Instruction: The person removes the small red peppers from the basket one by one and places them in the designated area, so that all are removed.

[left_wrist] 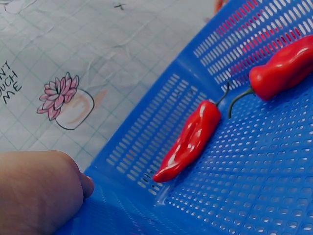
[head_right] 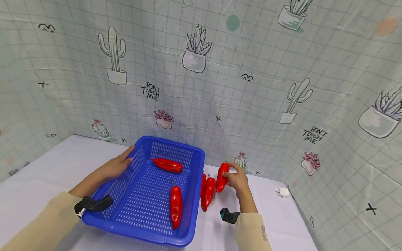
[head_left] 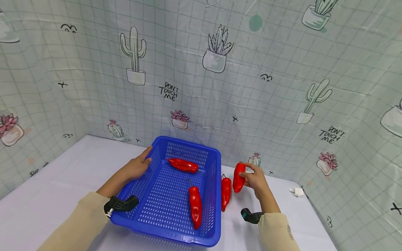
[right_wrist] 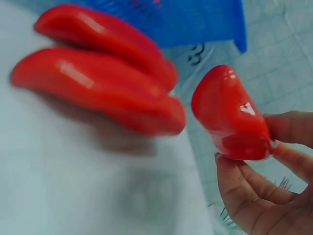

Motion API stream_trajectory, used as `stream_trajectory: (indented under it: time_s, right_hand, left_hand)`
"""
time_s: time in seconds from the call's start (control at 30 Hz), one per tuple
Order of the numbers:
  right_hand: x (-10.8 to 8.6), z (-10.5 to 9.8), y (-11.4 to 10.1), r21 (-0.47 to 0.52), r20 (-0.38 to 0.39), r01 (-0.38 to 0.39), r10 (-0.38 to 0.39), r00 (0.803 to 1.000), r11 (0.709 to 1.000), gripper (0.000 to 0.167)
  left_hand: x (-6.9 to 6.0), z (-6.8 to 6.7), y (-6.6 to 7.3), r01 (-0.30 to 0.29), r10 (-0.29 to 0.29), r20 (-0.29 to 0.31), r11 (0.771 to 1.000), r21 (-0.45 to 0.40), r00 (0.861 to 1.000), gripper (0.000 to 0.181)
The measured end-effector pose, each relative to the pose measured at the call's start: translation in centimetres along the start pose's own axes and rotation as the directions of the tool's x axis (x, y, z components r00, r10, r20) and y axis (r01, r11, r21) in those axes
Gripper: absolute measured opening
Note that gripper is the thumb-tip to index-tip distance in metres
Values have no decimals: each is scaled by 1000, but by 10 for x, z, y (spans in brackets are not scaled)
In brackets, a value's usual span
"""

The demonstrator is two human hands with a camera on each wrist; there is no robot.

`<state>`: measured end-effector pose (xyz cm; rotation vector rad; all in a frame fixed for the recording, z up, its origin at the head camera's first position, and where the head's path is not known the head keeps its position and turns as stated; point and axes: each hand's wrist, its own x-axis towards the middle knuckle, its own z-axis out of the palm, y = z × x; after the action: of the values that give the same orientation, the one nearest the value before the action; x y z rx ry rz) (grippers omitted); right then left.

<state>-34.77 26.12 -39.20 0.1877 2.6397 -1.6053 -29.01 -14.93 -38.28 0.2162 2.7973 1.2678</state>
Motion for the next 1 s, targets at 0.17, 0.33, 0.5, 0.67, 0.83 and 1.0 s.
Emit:
stream_trajectory:
  time_s: [0.17,0.33,0.5,0.67,0.83,1.0]
  right_hand:
    - [2,1,17,-44,-2,-39,39,999,998,52]
    - [2,3,27,-63,-1,-48,48,999,997,51]
    - [1,5,31,-71,9,-44,45,999,996,48]
    - [2,6,32,-63,33,-15,17,999,998,49]
    - [1,7,35,-52,70,8,-4,998,999,53]
    - [0,8,38,-32,79,2,1,997,999,51]
  left_hand:
    - [-1,1,-1,3,-3,-1,1000,9,1000,58]
    - [-1,2,-1,13,-13,5,1000,9,1000,58]
    - [0,2,-2,4,-4,-1,1000,15,1000,58]
    - [1,1,-2,-4,4,-11,1000,23,1000,57]
    - [2,0,-2,1,-1,-1,1000,16,1000,58]
    - [0,1,0,9,-9,1,1000,5,1000,58]
